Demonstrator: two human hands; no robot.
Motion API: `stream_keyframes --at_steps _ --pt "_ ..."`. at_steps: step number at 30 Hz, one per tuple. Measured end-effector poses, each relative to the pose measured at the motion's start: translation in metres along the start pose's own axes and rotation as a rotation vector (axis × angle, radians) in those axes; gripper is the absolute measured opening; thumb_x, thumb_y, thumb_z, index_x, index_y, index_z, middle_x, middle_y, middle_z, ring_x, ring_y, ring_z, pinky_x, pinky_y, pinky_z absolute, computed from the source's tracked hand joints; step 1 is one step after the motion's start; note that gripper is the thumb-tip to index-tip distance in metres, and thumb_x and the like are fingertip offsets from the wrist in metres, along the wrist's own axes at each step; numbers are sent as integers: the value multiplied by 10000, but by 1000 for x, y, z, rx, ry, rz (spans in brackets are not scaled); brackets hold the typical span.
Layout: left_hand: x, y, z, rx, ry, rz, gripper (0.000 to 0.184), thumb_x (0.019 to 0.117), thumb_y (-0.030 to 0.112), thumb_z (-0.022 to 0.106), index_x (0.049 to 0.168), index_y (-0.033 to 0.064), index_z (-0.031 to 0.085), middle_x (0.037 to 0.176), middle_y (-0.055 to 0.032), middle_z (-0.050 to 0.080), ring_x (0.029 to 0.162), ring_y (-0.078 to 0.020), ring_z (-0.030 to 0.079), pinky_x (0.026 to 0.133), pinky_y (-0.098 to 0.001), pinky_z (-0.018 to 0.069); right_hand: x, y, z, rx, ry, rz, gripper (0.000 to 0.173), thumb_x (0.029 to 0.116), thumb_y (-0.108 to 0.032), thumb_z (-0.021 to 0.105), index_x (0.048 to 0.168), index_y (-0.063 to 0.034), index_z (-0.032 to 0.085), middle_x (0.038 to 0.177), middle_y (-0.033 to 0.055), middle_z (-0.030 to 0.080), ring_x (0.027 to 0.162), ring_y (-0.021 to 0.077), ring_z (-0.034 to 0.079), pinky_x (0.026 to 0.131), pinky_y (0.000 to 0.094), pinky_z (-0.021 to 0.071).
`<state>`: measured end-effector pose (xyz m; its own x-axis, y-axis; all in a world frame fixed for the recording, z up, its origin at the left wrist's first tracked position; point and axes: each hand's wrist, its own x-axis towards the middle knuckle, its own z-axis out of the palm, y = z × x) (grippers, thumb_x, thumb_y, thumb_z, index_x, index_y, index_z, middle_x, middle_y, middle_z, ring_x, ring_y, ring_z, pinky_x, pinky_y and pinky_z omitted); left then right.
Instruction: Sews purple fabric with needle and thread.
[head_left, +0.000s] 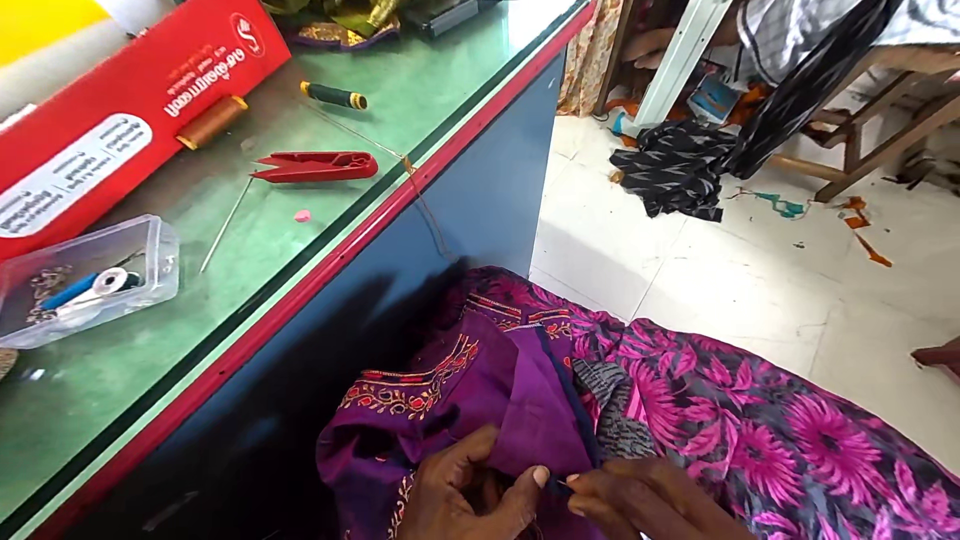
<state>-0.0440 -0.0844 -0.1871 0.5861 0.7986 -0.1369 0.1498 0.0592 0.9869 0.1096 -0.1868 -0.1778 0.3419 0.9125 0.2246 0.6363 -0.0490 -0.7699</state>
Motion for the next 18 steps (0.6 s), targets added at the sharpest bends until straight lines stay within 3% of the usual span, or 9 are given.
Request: stream_keyframes --at_steps 10,18 --pt "-2 3 -4 32 -35 8 131 898 92 706 1008 30 670 843 118 679 638 106 529 565 -101 451 2 -3 0 -186 -17 -81 141 980 -169 660 945 -76 759 870 108 707 835 202 639 779 205 496" --pt "-1 3 -8 9 -54 5 115 877 75 719 983 51 683 807 137 655 627 116 499 556 -90 421 8 11 -4 120 -64 -41 170 969 -173 680 915 -30 754 876 107 715 874 110 654 812 142 496"
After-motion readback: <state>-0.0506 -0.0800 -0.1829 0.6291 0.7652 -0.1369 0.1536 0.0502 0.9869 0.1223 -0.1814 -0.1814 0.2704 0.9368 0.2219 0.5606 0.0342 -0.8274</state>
